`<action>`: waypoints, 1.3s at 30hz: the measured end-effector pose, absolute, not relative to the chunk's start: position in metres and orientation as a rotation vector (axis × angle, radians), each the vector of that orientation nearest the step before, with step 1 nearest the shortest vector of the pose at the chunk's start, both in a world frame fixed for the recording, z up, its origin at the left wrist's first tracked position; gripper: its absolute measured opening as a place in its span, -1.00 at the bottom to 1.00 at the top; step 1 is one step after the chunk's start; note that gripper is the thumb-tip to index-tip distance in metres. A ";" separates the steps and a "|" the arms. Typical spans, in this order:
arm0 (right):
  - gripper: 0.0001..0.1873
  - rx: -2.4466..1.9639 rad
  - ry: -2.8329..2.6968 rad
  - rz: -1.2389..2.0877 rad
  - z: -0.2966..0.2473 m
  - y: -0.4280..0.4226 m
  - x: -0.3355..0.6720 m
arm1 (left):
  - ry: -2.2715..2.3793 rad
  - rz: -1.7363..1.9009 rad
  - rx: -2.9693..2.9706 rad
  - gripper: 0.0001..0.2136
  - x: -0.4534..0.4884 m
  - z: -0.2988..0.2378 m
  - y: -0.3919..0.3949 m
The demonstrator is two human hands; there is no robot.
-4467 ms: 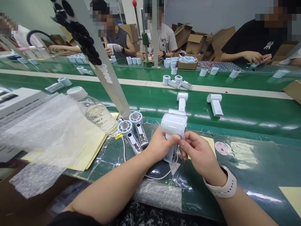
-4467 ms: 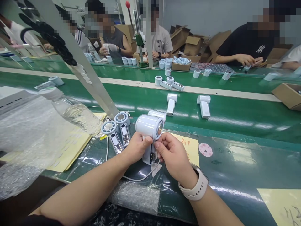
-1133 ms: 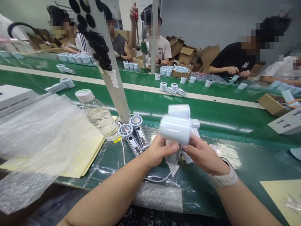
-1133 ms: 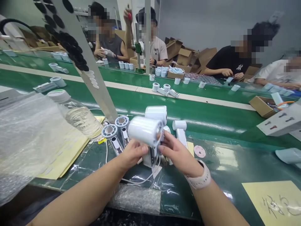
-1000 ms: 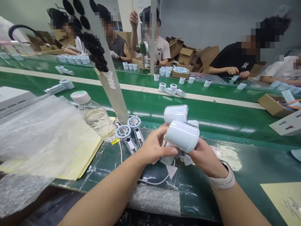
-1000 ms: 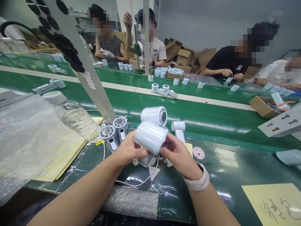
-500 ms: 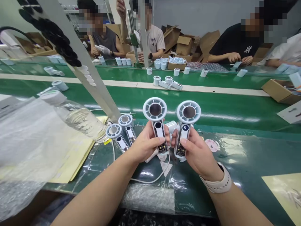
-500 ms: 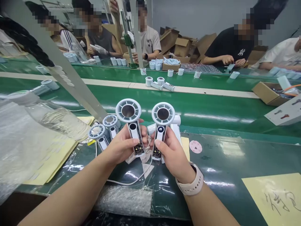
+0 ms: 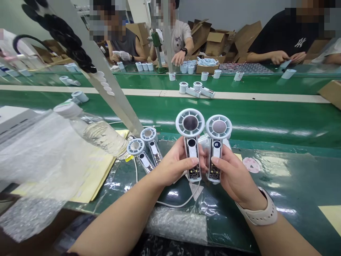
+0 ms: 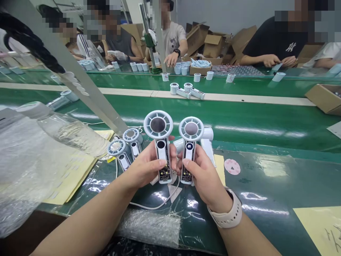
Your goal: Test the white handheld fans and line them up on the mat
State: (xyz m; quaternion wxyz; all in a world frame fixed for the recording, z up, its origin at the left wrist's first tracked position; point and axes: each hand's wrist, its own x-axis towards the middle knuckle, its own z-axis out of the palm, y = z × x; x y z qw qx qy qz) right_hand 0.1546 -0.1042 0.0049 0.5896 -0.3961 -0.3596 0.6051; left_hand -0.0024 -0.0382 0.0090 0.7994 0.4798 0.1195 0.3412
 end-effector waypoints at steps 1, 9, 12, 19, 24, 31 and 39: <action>-0.78 -0.926 -0.836 1.411 0.006 -0.105 0.154 | 0.264 0.731 1.019 -0.67 -0.002 0.009 -0.038; -0.73 -0.963 -0.769 1.431 0.003 -0.105 0.153 | 0.283 0.735 0.968 -0.65 -0.001 0.007 -0.039; -0.75 -1.003 -0.727 1.416 0.001 -0.105 0.154 | 0.374 0.799 0.923 -0.64 0.000 0.005 -0.036; -0.76 -1.005 -0.829 1.401 0.001 -0.108 0.156 | 0.402 0.814 0.928 -0.61 -0.001 0.008 -0.034; -0.76 -1.043 -0.822 1.349 0.000 -0.106 0.158 | 0.471 0.803 1.005 -0.66 -0.002 0.006 -0.034; -0.76 -1.079 -0.764 1.373 -0.006 -0.102 0.158 | 0.489 0.782 1.016 -0.65 0.000 0.001 -0.033; -0.84 -1.000 -0.782 1.387 0.002 -0.102 0.153 | 0.505 0.747 1.014 -0.77 0.002 0.002 -0.035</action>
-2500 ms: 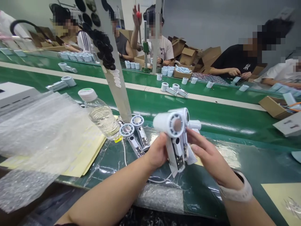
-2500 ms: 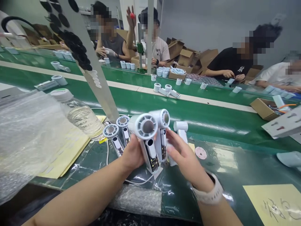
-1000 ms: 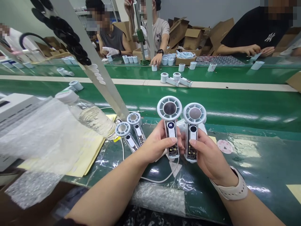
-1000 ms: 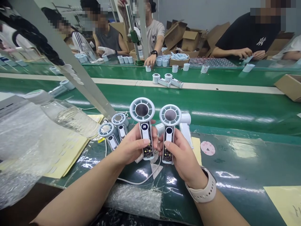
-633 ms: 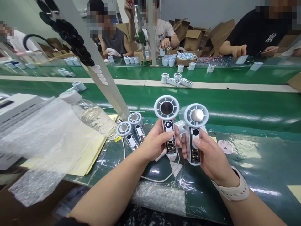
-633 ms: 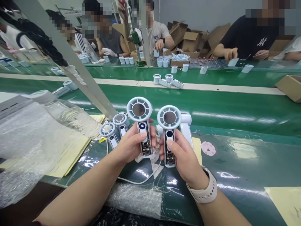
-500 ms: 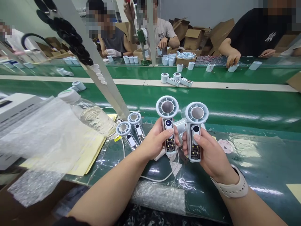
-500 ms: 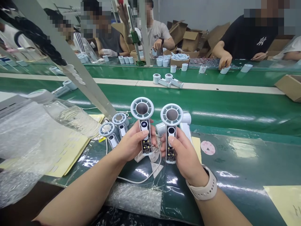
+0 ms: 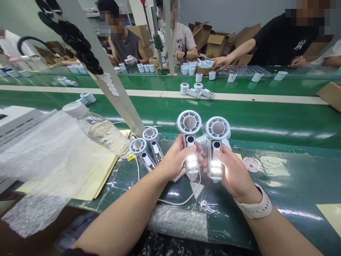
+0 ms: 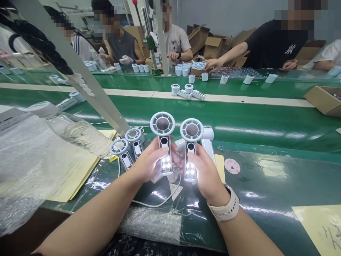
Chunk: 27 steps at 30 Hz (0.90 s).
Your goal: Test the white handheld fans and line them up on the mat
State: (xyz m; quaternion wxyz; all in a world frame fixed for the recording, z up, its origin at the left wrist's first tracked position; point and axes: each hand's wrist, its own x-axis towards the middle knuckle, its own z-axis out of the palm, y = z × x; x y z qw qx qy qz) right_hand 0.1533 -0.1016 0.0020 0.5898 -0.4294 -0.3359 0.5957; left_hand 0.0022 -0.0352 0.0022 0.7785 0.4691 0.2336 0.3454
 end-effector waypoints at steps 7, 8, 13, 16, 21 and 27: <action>-0.81 -1.029 -0.801 1.380 0.000 -0.101 0.156 | 0.549 0.824 1.023 -0.64 0.001 0.006 -0.033; -0.80 -1.031 -0.804 1.389 0.000 -0.101 0.157 | 0.531 0.831 1.010 -0.60 0.001 0.006 -0.032; -0.69 -0.985 -0.804 1.396 -0.003 -0.102 0.148 | 0.429 0.716 0.828 -0.43 0.000 0.002 -0.029; -0.48 -0.978 -0.946 1.289 -0.005 -0.102 0.140 | 0.302 0.549 0.755 -0.34 0.000 -0.002 -0.029; -0.56 -1.300 -1.265 0.782 -0.010 -0.103 0.145 | 0.320 0.697 0.734 -0.38 -0.006 0.002 -0.026; -0.80 -1.429 -1.771 0.199 -0.024 -0.097 0.135 | 0.309 0.844 0.665 -0.40 -0.013 0.015 -0.020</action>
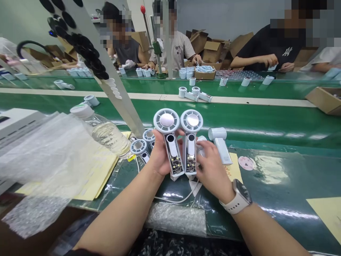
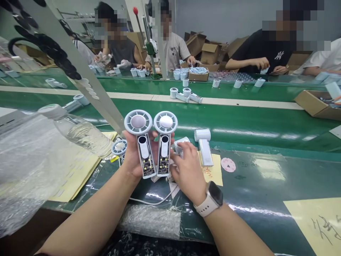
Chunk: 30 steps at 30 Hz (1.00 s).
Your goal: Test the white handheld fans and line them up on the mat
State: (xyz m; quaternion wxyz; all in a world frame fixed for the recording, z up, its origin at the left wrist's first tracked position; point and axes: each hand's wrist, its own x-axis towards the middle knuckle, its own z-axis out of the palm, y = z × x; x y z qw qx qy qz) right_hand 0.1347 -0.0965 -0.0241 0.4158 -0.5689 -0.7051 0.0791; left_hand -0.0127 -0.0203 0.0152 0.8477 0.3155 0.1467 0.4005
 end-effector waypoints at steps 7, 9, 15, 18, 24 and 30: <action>-0.81 -1.436 -1.582 0.081 -0.019 -0.094 0.153 | 0.211 0.775 0.631 -0.43 -0.007 0.011 -0.025; -0.84 -1.447 -1.564 0.061 -0.019 -0.094 0.159 | 0.191 0.732 0.618 -0.43 -0.005 0.008 -0.026; -0.72 -1.479 -1.955 -0.013 -0.031 -0.090 0.136 | 0.151 0.675 0.614 -0.46 -0.003 0.008 -0.029; -0.67 -1.516 -1.965 -0.012 -0.032 -0.088 0.129 | 0.154 0.691 0.624 -0.46 -0.004 0.011 -0.030; -0.85 -1.429 -1.510 0.229 -0.017 -0.094 0.152 | 0.173 0.669 0.640 -0.45 -0.004 0.007 -0.029; -0.91 -1.069 -1.152 0.501 -0.001 -0.099 0.175 | 0.221 0.520 0.681 -0.42 -0.001 -0.004 -0.035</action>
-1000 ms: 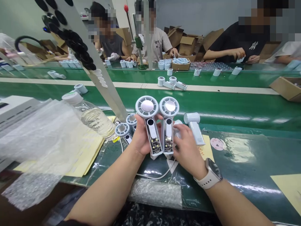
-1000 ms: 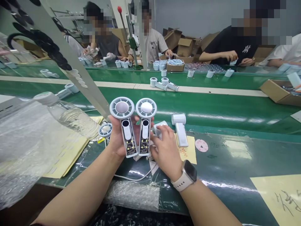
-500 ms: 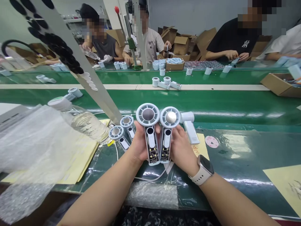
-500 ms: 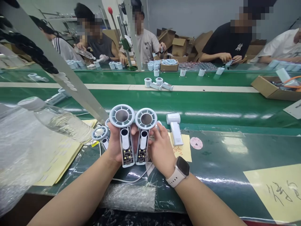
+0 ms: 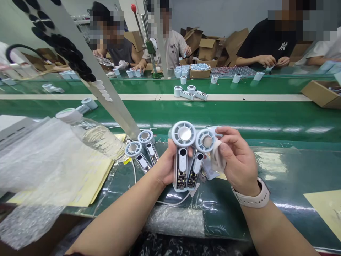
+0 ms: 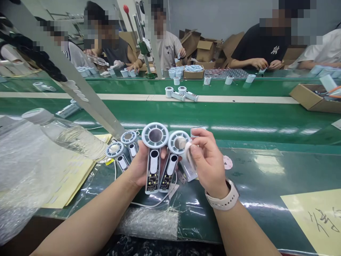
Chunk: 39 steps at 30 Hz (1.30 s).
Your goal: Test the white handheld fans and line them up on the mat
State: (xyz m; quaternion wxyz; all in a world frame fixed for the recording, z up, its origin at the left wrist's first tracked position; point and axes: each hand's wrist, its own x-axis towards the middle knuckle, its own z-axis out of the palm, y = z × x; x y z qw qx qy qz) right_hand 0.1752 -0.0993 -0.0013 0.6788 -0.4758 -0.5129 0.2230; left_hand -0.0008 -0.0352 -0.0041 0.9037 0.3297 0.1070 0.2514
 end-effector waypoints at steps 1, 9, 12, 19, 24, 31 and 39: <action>-0.95 -1.045 -1.158 0.577 -0.001 -0.099 0.176 | 0.238 0.488 0.690 -0.42 0.000 -0.005 -0.038; -0.36 -0.874 -0.991 1.371 -0.003 -0.098 0.171 | 0.251 0.419 0.765 -0.36 0.003 -0.006 -0.048; -0.53 -0.914 -0.977 1.248 -0.002 -0.100 0.164 | 0.253 0.417 0.736 -0.35 0.003 -0.006 -0.047; -0.45 -1.324 -1.075 0.741 0.004 -0.097 0.181 | 0.245 0.393 0.702 -0.36 0.008 -0.007 -0.047; -0.47 -1.092 -1.024 0.766 0.012 -0.096 0.212 | 0.248 0.337 0.659 -0.34 0.010 -0.007 -0.044; -0.42 -1.076 -1.530 1.119 0.019 -0.103 0.208 | 0.309 0.081 0.653 -0.40 0.006 -0.026 -0.051; -0.52 -1.155 -1.572 1.282 0.021 -0.100 0.210 | 0.360 0.044 0.611 -0.45 0.011 -0.034 -0.058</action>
